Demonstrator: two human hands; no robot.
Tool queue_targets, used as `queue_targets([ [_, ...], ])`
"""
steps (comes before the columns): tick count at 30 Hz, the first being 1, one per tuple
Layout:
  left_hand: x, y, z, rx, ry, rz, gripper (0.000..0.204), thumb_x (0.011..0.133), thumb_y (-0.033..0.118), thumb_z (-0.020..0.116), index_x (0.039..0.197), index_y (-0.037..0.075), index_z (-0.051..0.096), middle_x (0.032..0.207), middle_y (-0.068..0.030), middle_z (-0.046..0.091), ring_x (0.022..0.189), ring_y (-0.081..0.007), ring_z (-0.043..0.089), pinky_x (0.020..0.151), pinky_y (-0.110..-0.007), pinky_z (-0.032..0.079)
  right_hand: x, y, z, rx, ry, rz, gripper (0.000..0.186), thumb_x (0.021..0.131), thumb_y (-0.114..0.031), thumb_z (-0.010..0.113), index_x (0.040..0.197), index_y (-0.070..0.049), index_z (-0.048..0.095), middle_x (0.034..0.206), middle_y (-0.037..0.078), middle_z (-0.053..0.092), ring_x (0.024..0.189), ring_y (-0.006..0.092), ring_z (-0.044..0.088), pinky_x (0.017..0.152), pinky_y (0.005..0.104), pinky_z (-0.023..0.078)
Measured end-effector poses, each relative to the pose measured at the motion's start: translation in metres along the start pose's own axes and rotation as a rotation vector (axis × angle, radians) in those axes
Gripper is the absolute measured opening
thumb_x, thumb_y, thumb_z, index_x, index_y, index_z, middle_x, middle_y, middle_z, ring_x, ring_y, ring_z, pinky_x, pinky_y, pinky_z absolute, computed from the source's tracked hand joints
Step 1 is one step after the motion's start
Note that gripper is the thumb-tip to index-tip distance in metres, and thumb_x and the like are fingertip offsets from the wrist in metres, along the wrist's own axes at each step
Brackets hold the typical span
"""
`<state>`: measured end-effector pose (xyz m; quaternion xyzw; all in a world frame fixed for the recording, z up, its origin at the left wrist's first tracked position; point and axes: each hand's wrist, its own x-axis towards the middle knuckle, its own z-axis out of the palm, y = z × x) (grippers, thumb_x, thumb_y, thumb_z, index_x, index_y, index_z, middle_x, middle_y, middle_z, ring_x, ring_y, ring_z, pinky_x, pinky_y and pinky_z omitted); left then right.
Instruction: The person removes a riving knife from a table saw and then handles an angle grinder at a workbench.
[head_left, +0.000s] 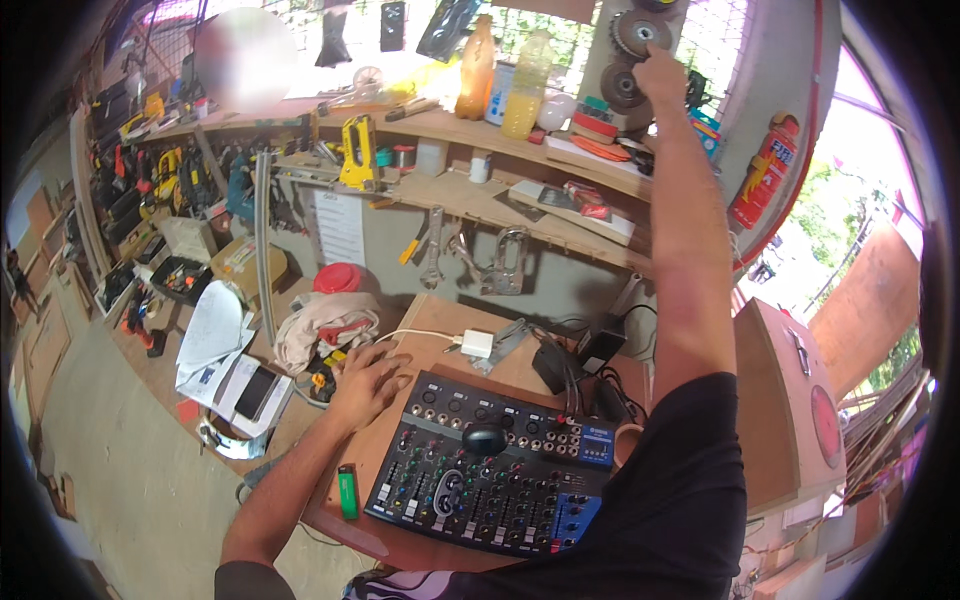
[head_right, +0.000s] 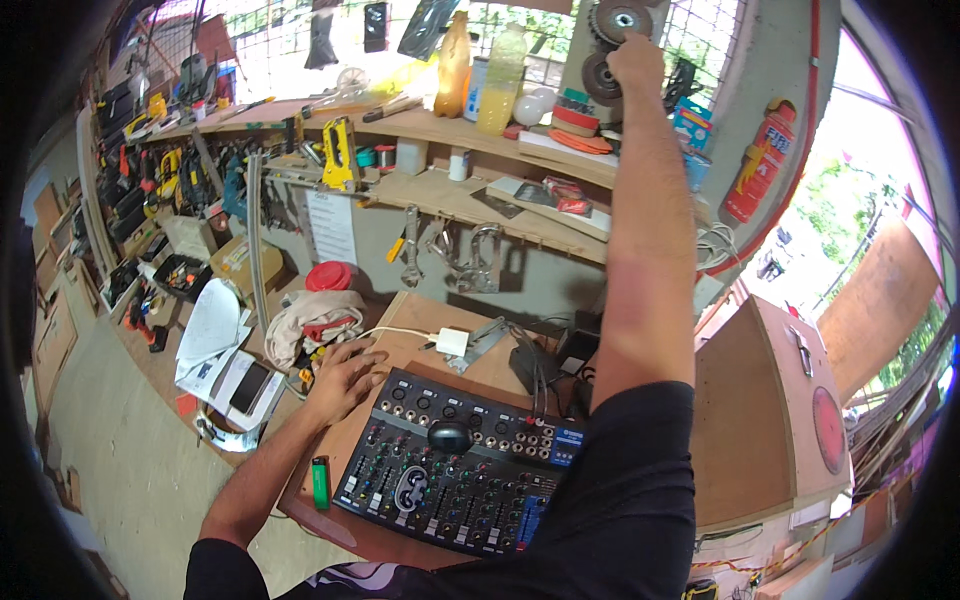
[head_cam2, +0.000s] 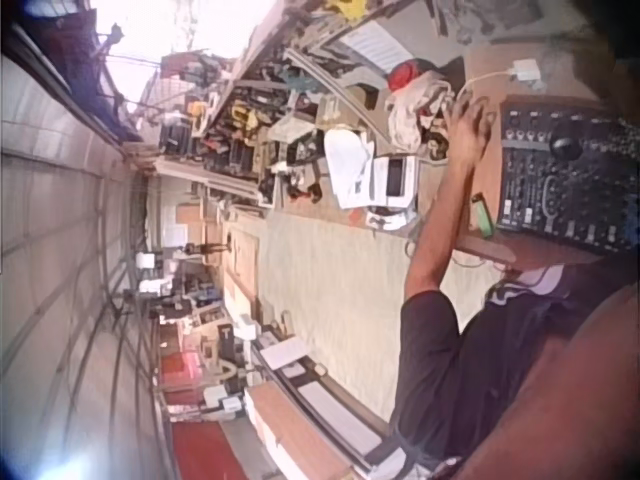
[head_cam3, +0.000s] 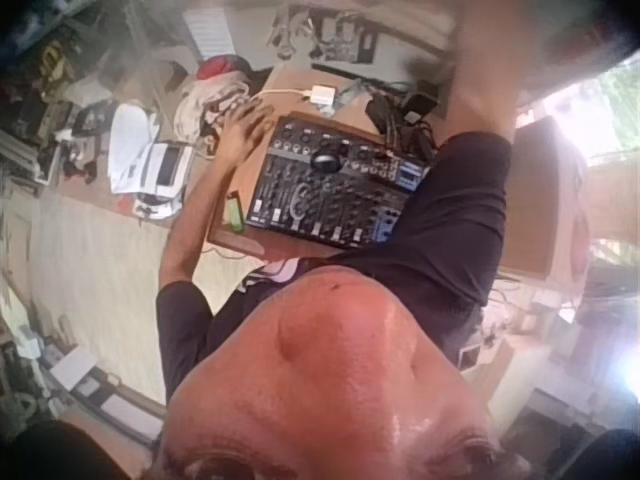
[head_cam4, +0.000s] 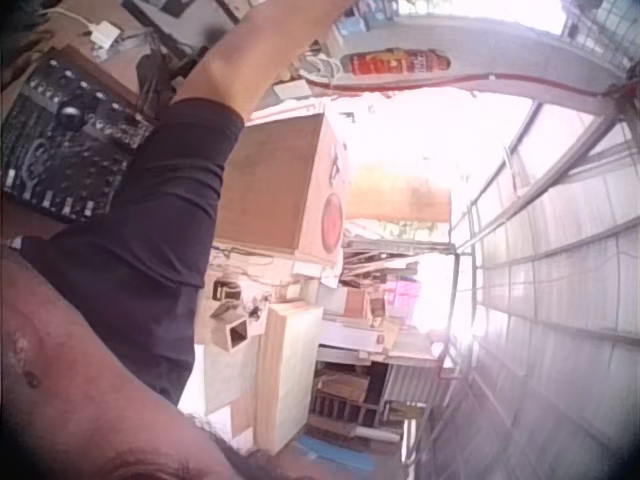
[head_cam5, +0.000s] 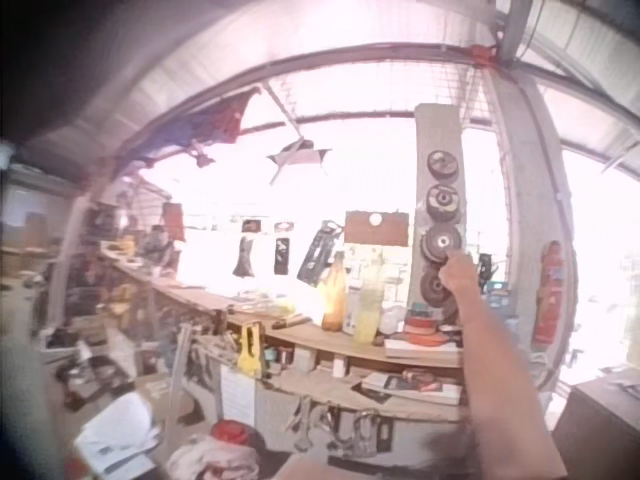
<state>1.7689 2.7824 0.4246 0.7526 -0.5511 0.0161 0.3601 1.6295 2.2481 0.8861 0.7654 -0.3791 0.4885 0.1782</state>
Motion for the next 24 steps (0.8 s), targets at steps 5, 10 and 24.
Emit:
queue_targets([
  [5, -0.001, 0.006, -0.002, 0.034, 0.014, 0.020, 0.041, 0.096, 0.035, 0.076, 0.134, 0.020, 0.075, 0.147, -0.0135, 0.062, 0.130, -0.0375, 0.054, 0.112, -0.050, 0.041, -0.011, -0.018, -0.006, 0.000, 0.015, 0.077, 0.043, 0.096, -0.020, 0.063, 0.138, -0.016, 0.070, 0.131, 0.021, 0.072, 0.124, 0.0400, 0.069, 0.103, 0.0514, 0.058],
  [10, 0.001, 0.009, -0.005, 0.023, 0.020, 0.028, 0.040, 0.096, 0.033, 0.077, 0.133, 0.020, 0.075, 0.146, -0.0137, 0.062, 0.127, -0.0369, 0.055, 0.110, -0.049, 0.042, 0.005, -0.007, 0.003, -0.059, 0.138, -0.037, 0.027, 0.093, -0.015, 0.067, 0.116, -0.009, 0.080, 0.115, 0.020, 0.078, 0.107, 0.0410, 0.076, 0.097, 0.0499, 0.060],
  [24, -0.001, 0.002, -0.001, 0.026, 0.030, 0.019, 0.039, 0.097, 0.034, 0.076, 0.134, 0.022, 0.074, 0.149, -0.0082, 0.061, 0.126, -0.0346, 0.056, 0.109, -0.051, 0.042, 0.024, 0.010, 0.030, -0.005, 0.224, -0.018, 0.048, 0.090, -0.038, 0.081, 0.131, -0.015, 0.075, 0.123, 0.013, 0.078, 0.114, 0.0386, 0.073, 0.101, 0.0468, 0.057],
])
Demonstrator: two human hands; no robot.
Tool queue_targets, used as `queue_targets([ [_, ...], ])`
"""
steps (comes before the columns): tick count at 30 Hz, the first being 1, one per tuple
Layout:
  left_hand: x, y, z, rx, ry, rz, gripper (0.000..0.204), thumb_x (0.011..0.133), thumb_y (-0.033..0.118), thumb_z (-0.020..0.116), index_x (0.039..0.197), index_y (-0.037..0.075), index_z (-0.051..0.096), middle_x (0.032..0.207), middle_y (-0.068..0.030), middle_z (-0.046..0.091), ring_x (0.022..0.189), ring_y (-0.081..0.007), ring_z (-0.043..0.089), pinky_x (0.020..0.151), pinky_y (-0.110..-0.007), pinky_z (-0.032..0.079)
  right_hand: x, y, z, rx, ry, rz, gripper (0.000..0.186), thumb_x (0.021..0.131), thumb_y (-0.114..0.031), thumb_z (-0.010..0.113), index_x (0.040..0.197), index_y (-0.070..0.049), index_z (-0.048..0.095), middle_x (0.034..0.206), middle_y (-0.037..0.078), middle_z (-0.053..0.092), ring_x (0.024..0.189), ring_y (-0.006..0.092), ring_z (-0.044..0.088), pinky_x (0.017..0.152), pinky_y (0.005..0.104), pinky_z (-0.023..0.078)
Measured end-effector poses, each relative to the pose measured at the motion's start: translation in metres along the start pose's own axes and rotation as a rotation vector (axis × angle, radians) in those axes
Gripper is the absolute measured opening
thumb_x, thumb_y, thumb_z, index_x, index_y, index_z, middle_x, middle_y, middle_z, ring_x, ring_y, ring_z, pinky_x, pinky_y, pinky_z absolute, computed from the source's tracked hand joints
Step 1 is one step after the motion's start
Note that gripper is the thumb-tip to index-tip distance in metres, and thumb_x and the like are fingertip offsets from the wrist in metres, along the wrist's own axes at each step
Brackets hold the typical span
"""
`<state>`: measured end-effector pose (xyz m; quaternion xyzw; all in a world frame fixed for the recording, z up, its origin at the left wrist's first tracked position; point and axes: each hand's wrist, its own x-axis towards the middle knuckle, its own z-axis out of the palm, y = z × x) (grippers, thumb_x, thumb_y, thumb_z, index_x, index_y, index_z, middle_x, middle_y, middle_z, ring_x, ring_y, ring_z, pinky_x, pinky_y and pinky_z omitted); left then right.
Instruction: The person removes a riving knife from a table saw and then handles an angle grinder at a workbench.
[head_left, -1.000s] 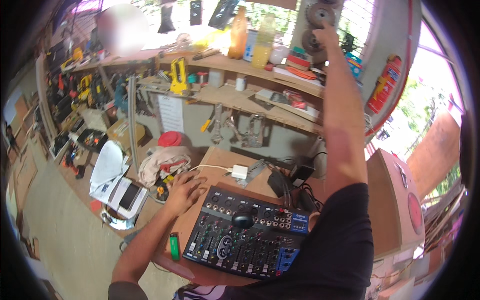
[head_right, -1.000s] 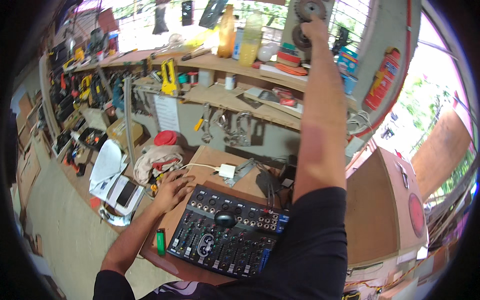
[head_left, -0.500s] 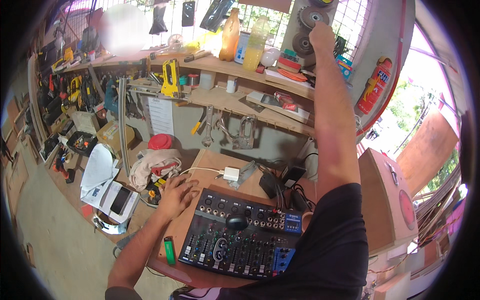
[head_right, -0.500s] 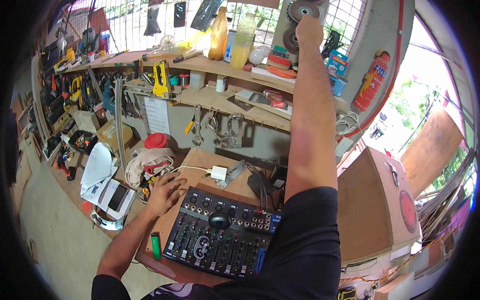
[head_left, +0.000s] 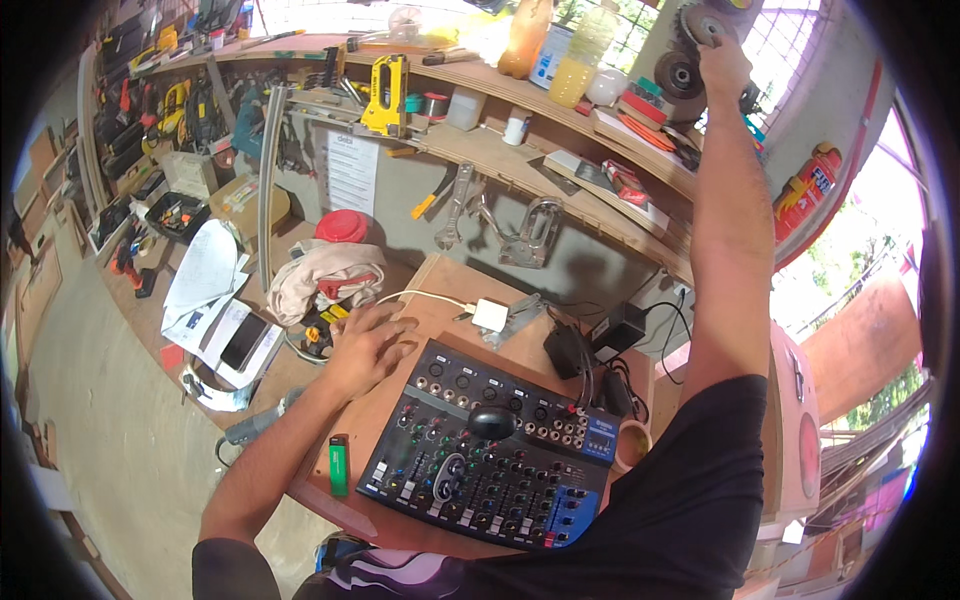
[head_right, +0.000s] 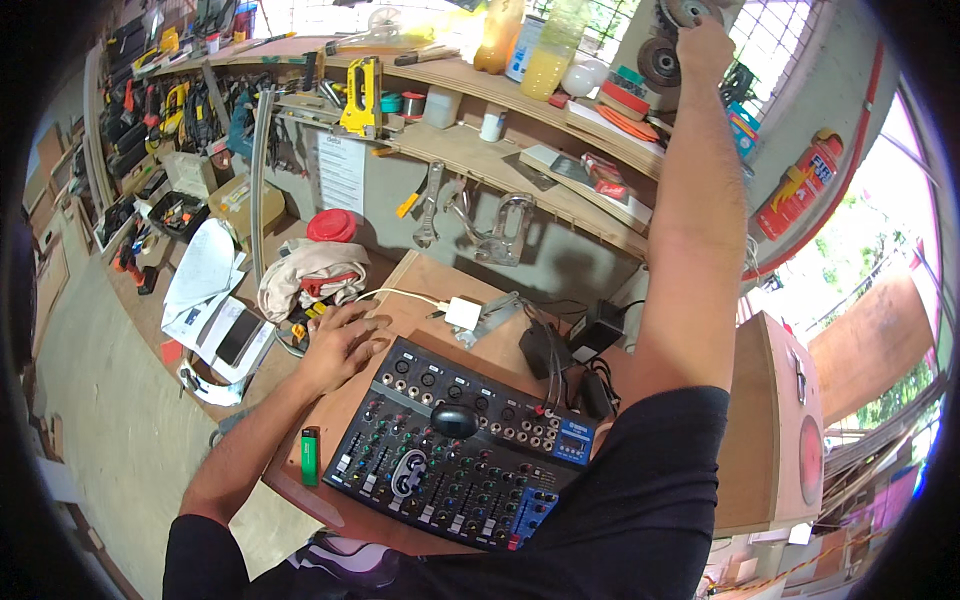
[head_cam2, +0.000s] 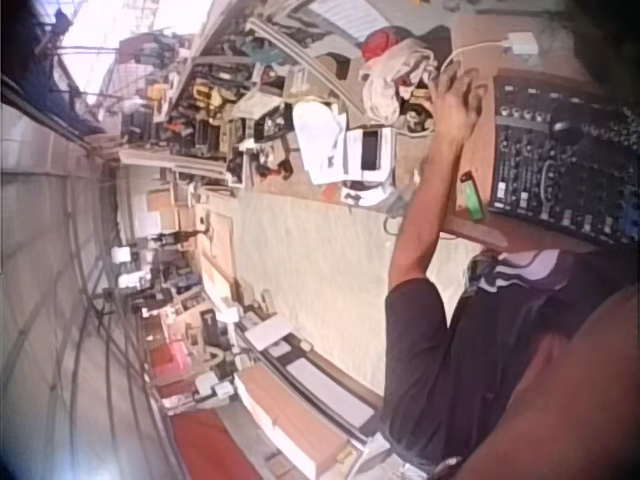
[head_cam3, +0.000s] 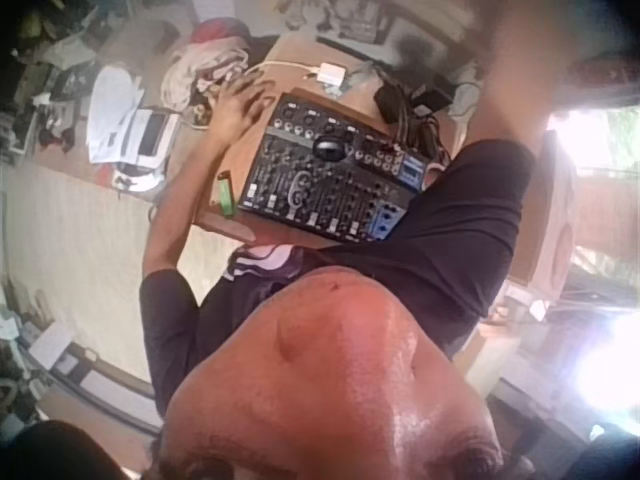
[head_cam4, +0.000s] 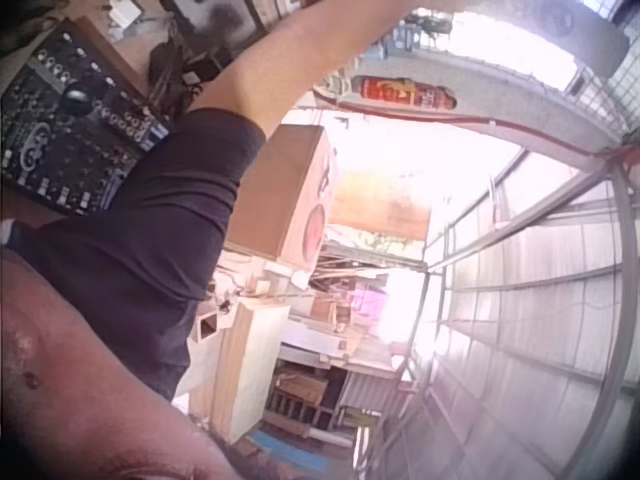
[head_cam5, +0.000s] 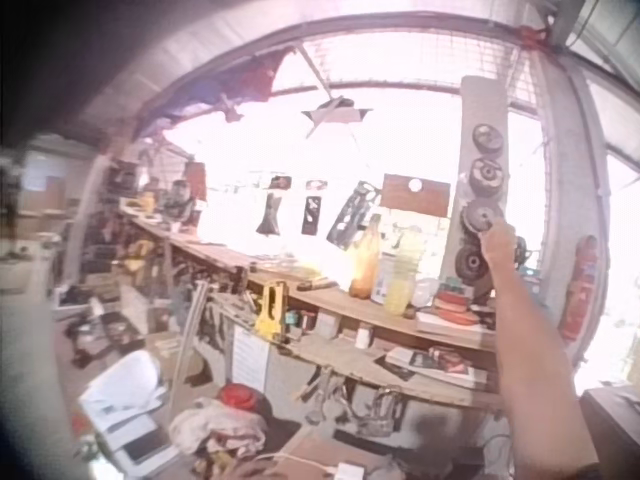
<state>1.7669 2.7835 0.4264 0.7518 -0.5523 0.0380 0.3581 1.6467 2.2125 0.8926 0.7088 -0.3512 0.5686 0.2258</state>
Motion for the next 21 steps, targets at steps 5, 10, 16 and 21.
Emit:
queue_targets([
  [5, 0.003, 0.001, -0.001, -0.003, -0.008, -0.031, 0.039, 0.096, 0.036, 0.076, 0.133, 0.023, 0.074, 0.148, -0.0065, 0.061, 0.130, -0.0343, 0.055, 0.108, -0.052, 0.041, 0.004, -0.006, -0.010, 0.052, 0.087, -0.037, 0.044, 0.092, -0.040, 0.078, 0.126, -0.012, 0.076, 0.115, 0.014, 0.080, 0.109, 0.0374, 0.075, 0.097, 0.0482, 0.057],
  [10, 0.003, 0.006, 0.004, -0.030, -0.014, -0.036, 0.038, 0.096, 0.039, 0.076, 0.130, 0.023, 0.075, 0.147, -0.0058, 0.062, 0.128, -0.0347, 0.055, 0.107, -0.054, 0.041, -0.004, -0.021, -0.022, 0.439, 0.272, 0.050, 0.040, 0.093, -0.033, 0.075, 0.124, -0.007, 0.077, 0.091, 0.016, 0.080, 0.083, 0.0321, 0.079, 0.085, 0.0423, 0.058],
  [16, -0.007, -0.001, -0.002, -0.037, 0.010, -0.033, 0.038, 0.096, 0.039, 0.076, 0.131, 0.025, 0.075, 0.150, -0.0057, 0.061, 0.130, -0.0377, 0.054, 0.108, -0.058, 0.041, -0.060, -0.104, -0.108, 1.313, 0.131, 0.387, 0.030, 0.104, -0.024, 0.072, 0.114, 0.004, 0.077, 0.071, 0.005, 0.067, 0.058, 0.0109, 0.065, 0.047, 0.0267, 0.047],
  [21, -0.007, -0.003, 0.003, 0.001, -0.041, -0.074, 0.042, 0.098, 0.046, 0.071, 0.136, 0.028, 0.072, 0.151, -0.0059, 0.060, 0.135, -0.0400, 0.052, 0.104, -0.064, 0.039, -0.103, -0.143, -0.141, 1.384, -0.007, 0.216, 0.034, 0.100, -0.029, 0.080, 0.112, 0.003, 0.078, 0.085, 0.004, 0.070, 0.060, 0.0087, 0.061, 0.051, 0.0249, 0.048],
])
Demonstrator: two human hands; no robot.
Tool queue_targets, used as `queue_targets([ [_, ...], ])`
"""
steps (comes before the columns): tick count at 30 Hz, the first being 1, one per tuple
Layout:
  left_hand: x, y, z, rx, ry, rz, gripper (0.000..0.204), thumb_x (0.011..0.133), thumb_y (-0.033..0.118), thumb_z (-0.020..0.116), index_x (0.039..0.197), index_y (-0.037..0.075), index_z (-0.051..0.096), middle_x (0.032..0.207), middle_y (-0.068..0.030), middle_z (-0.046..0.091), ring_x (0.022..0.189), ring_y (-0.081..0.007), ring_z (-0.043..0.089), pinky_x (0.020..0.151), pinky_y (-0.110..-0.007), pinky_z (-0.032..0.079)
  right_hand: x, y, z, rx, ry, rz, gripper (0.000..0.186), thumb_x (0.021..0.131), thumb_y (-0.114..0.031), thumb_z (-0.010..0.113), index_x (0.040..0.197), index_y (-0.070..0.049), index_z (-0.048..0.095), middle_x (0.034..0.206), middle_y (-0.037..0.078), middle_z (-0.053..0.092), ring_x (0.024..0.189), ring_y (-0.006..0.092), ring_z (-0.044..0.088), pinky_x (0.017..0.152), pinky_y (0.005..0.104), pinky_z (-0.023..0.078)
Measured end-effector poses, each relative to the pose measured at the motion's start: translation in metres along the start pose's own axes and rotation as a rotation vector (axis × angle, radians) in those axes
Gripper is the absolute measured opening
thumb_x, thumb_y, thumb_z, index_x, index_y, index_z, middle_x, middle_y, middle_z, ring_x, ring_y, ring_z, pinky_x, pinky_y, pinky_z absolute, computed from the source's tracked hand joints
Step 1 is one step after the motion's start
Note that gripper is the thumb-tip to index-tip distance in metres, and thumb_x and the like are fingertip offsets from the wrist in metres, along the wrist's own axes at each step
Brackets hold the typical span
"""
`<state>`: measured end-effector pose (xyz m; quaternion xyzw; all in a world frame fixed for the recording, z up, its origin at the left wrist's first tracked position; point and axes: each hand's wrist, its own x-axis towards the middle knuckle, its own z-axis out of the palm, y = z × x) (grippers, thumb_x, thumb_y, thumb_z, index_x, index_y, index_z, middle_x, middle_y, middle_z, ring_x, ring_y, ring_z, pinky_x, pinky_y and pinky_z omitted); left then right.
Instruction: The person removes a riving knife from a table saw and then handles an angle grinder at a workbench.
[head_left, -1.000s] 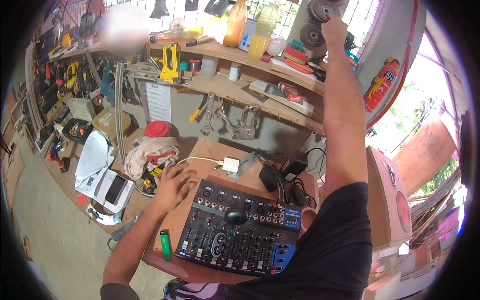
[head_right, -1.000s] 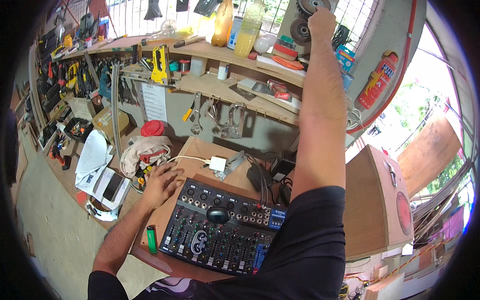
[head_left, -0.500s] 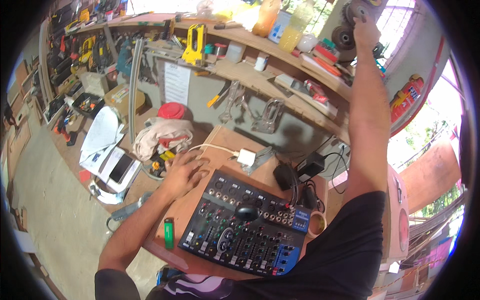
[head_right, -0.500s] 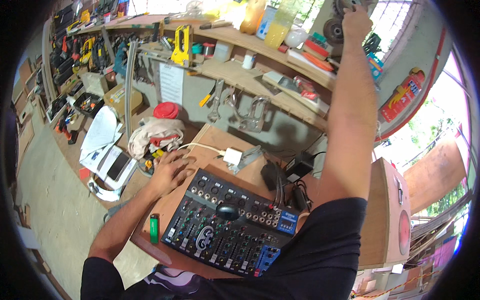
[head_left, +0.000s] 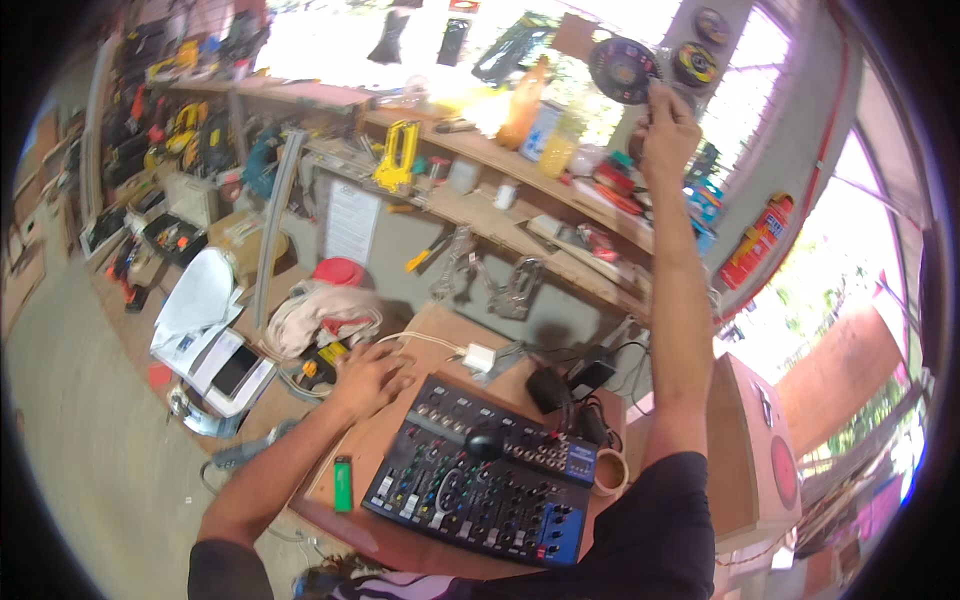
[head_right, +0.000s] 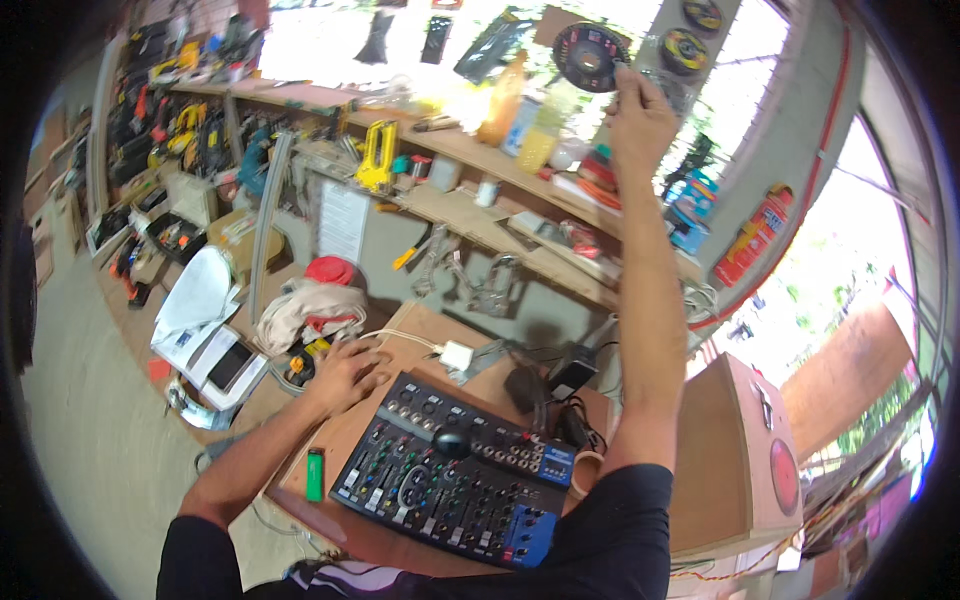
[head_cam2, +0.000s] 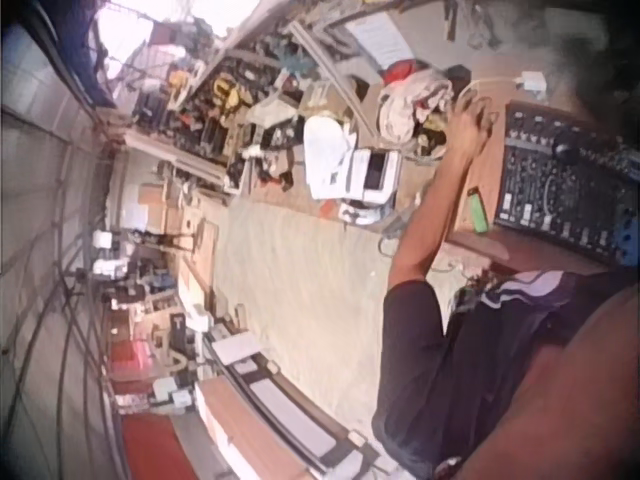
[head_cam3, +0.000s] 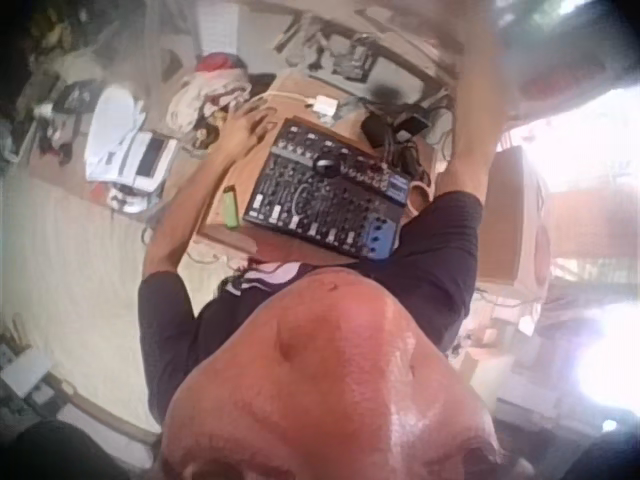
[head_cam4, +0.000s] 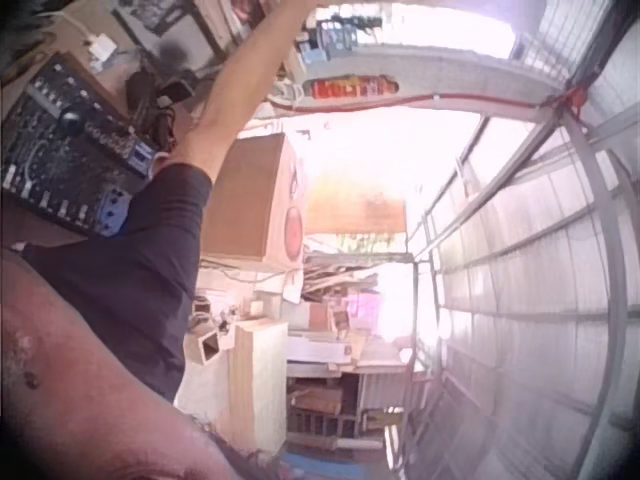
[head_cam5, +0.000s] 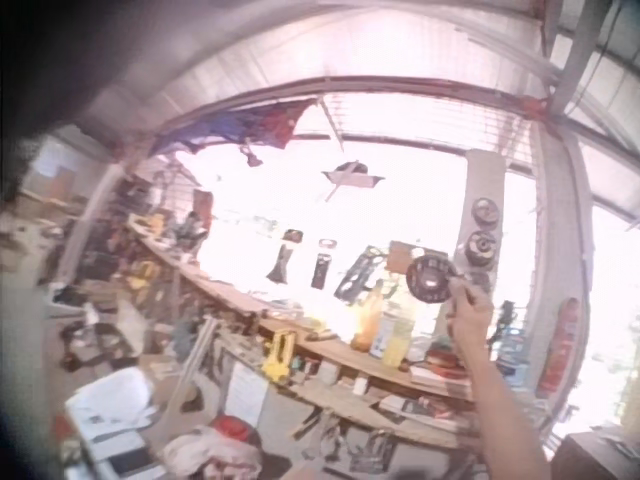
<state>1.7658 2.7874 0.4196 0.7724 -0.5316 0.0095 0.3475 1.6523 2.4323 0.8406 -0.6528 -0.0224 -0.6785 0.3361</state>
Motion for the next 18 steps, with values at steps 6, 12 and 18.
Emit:
queue_targets([
  [6, 0.010, -0.014, 0.024, 0.018, 0.060, 0.037, 0.043, 0.095, 0.049, 0.074, 0.132, 0.028, 0.073, 0.151, -0.0060, 0.060, 0.137, -0.0385, 0.051, 0.104, -0.064, 0.040, -0.081, -0.090, 0.040, -0.464, -0.258, -0.440, 0.020, 0.102, -0.024, 0.077, 0.107, -0.005, 0.082, 0.092, 0.003, 0.073, 0.083, 0.0102, 0.063, 0.077, 0.0282, 0.051],
  [12, 0.008, -0.034, 0.022, -0.133, 0.307, 0.025, 0.043, 0.090, 0.029, 0.076, 0.132, 0.019, 0.072, 0.138, -0.0118, 0.064, 0.127, -0.0402, 0.060, 0.099, -0.062, 0.046, -0.213, -0.203, 0.125, -0.727, -0.721, -0.576, 0.014, 0.108, -0.015, 0.065, 0.106, -0.002, 0.064, 0.079, 0.017, 0.064, 0.063, 0.0266, 0.062, 0.064, 0.0371, 0.051],
  [18, -0.098, -0.096, -0.125, -1.127, 0.138, 0.158, 0.034, 0.105, 0.020, 0.067, 0.134, 0.003, 0.065, 0.120, -0.0074, 0.071, 0.115, -0.0223, 0.068, 0.097, -0.038, 0.053, -0.378, -0.275, 0.192, -0.879, -0.960, -0.040, 0.016, 0.103, -0.014, 0.073, 0.099, -0.002, 0.062, 0.076, 0.015, 0.065, 0.065, 0.0284, 0.068, 0.060, 0.0357, 0.051],
])
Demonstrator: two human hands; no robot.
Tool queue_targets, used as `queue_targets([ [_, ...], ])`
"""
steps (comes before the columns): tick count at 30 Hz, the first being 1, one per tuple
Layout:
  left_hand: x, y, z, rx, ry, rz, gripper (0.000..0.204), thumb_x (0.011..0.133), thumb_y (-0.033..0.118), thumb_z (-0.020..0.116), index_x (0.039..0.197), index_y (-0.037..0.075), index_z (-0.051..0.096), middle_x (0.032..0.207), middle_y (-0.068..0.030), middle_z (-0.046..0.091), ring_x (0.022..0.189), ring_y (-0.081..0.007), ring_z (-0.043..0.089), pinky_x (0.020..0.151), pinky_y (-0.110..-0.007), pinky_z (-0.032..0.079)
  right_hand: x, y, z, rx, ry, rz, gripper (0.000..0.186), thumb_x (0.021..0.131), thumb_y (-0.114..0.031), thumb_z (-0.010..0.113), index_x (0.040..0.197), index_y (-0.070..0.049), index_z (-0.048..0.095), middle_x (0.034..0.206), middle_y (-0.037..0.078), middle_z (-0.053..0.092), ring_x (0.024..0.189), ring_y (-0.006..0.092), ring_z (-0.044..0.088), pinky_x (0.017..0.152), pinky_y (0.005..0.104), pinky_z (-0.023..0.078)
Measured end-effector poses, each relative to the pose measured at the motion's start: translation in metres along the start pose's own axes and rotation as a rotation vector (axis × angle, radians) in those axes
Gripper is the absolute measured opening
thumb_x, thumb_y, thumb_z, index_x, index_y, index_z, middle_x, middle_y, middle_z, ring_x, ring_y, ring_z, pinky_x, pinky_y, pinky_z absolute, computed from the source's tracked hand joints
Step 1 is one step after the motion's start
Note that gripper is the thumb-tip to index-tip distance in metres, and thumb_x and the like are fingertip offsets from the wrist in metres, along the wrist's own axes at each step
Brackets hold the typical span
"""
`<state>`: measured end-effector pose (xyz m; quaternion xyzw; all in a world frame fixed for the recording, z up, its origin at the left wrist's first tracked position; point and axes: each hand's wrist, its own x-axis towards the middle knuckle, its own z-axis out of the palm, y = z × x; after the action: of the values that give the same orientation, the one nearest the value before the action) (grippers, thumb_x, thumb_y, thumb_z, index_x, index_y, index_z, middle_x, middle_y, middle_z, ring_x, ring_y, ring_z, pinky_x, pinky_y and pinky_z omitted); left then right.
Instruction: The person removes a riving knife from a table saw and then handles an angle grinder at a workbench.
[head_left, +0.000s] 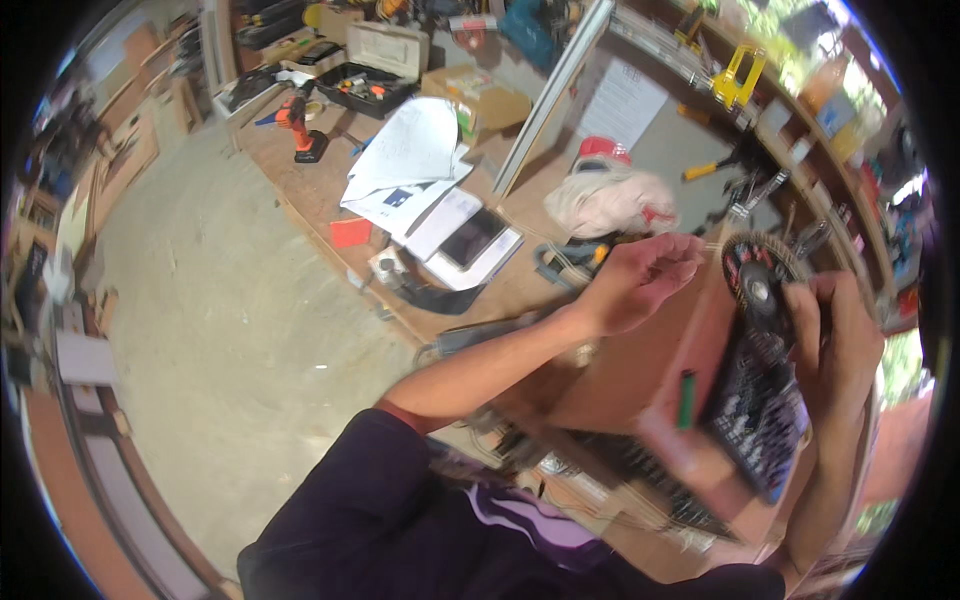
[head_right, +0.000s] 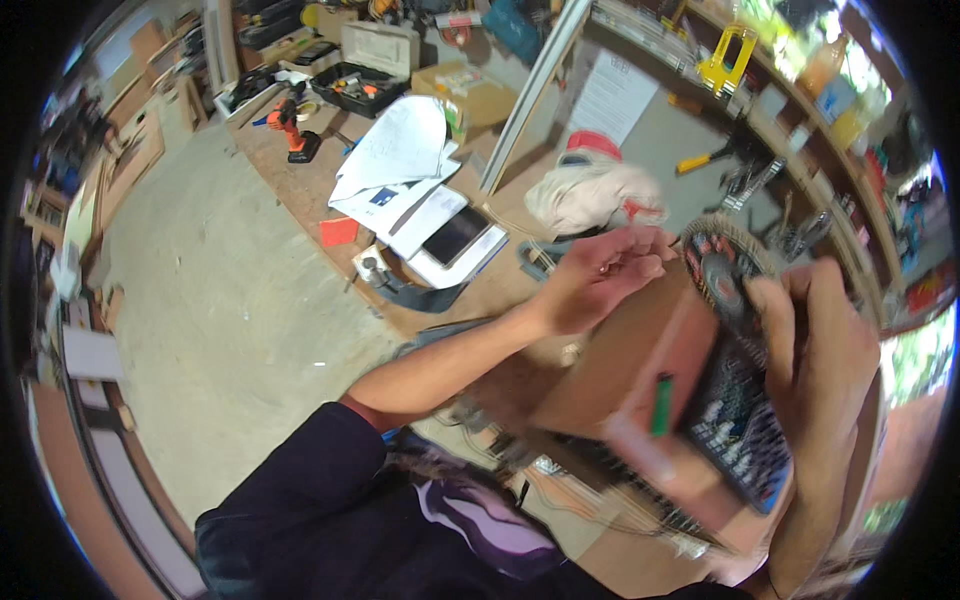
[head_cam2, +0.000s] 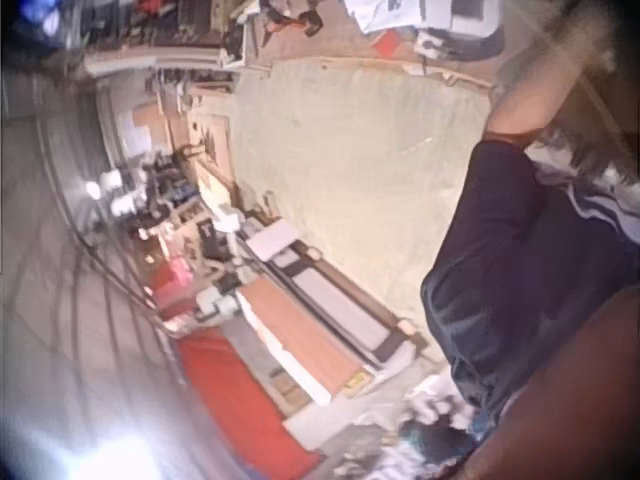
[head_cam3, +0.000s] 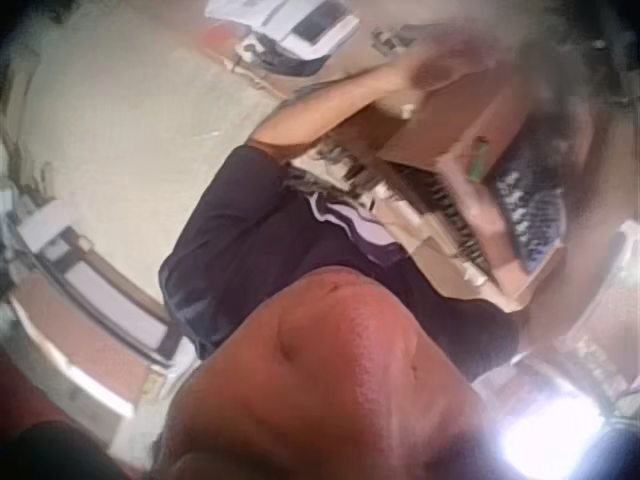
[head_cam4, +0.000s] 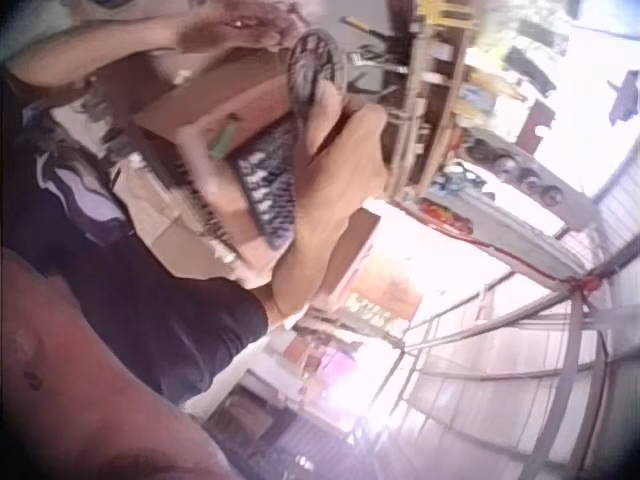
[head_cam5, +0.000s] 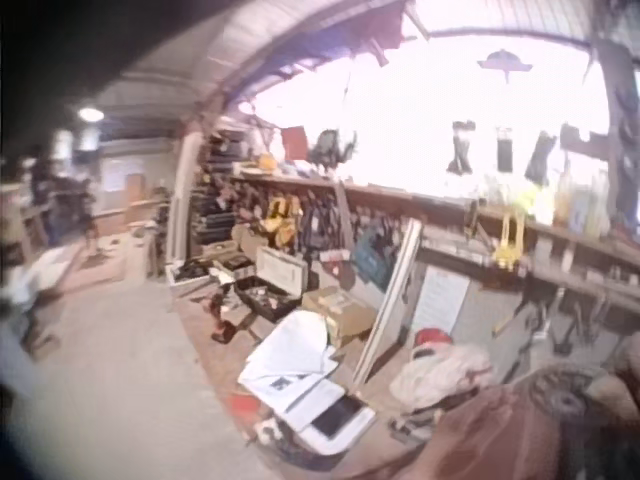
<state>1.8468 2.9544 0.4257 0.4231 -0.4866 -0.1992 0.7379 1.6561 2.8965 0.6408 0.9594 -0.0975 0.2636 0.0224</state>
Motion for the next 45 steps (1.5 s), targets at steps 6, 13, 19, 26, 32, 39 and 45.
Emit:
queue_targets([
  [6, -0.178, 0.034, -0.108, -0.224, -0.202, -0.467, 0.040, 0.109, 0.009, 0.060, 0.147, 0.000, 0.054, 0.129, -0.0087, 0.070, 0.115, -0.0146, 0.068, 0.096, -0.031, 0.057, -0.058, -0.139, 0.129, 0.490, -0.327, 0.466, 0.008, 0.101, -0.009, 0.073, 0.097, -0.002, 0.070, 0.078, 0.012, 0.068, 0.068, 0.0184, 0.070, 0.062, 0.0330, 0.054],
  [13, -0.281, -0.026, -0.283, 0.182, 0.293, -0.648, 0.019, 0.105, 0.017, 0.070, 0.118, 0.003, 0.068, 0.104, 0.0001, 0.071, 0.090, -0.0051, 0.061, 0.077, -0.026, 0.052, -0.191, -0.188, 0.381, 0.920, -0.044, 1.341, 0.043, 0.103, -0.033, 0.073, 0.122, 0.005, 0.068, 0.088, 0.015, 0.077, 0.071, 0.0133, 0.073, 0.061, 0.0323, 0.058],
  [19, -0.258, -0.066, -0.448, 0.602, 0.607, -0.493, 0.038, 0.107, 0.032, 0.070, 0.123, -0.002, 0.063, 0.105, -0.0089, 0.073, 0.091, -0.0145, 0.072, 0.071, -0.028, 0.058, -0.164, -0.197, 0.457, 0.762, 0.138, 1.493, 0.083, 0.093, -0.059, 0.078, 0.130, 0.013, 0.062, 0.103, 0.022, 0.076, 0.089, 0.0311, 0.075, 0.085, 0.0444, 0.060],
  [26, -0.271, -0.113, -0.509, 1.278, 0.624, -0.503, 0.050, 0.099, 0.034, 0.077, 0.128, -0.005, 0.067, 0.110, -0.0242, 0.073, 0.101, -0.0367, 0.074, 0.085, -0.043, 0.058, -0.107, -0.202, 0.496, 0.460, -0.001, 1.675, 0.096, 0.074, -0.066, 0.086, 0.121, 0.012, 0.058, 0.123, 0.032, 0.069, 0.115, 0.0496, 0.068, 0.098, 0.0546, 0.055],
  [32, -0.225, -0.086, -0.430, 1.090, 0.509, -0.253, 0.051, 0.095, 0.035, 0.082, 0.128, -0.001, 0.067, 0.109, -0.0160, 0.072, 0.098, -0.0283, 0.069, 0.087, -0.041, 0.057, -0.131, -0.201, 0.514, 0.671, 0.273, 1.702, 0.067, 0.079, -0.042, 0.084, 0.117, 0.009, 0.061, 0.111, 0.026, 0.072, 0.108, 0.0394, 0.072, 0.094, 0.0491, 0.056],
  [39, -0.137, -0.091, -0.245, 0.200, -0.408, -0.620, 0.099, 0.080, 0.032, 0.094, 0.161, 0.006, 0.043, 0.143, -0.0171, 0.063, 0.120, -0.0259, 0.067, 0.102, -0.040, 0.054, -0.118, -0.243, 0.469, 1.209, 0.567, 1.283, 0.043, 0.083, -0.015, 0.075, 0.121, 0.003, 0.064, 0.103, 0.009, 0.071, 0.091, 0.0142, 0.067, 0.082, 0.0335, 0.056],
  [45, -0.119, -0.103, -0.216, 0.100, -0.531, -0.426, 0.082, 0.072, 0.017, 0.098, 0.137, -0.002, 0.052, 0.121, -0.0110, 0.067, 0.107, -0.0224, 0.066, 0.100, -0.040, 0.053, -0.108, -0.261, 0.434, 0.609, 0.318, 1.243, 0.061, 0.071, -0.025, 0.082, 0.123, 0.002, 0.065, 0.108, 0.024, 0.073, 0.099, 0.0409, 0.072, 0.090, 0.0467, 0.057],
])
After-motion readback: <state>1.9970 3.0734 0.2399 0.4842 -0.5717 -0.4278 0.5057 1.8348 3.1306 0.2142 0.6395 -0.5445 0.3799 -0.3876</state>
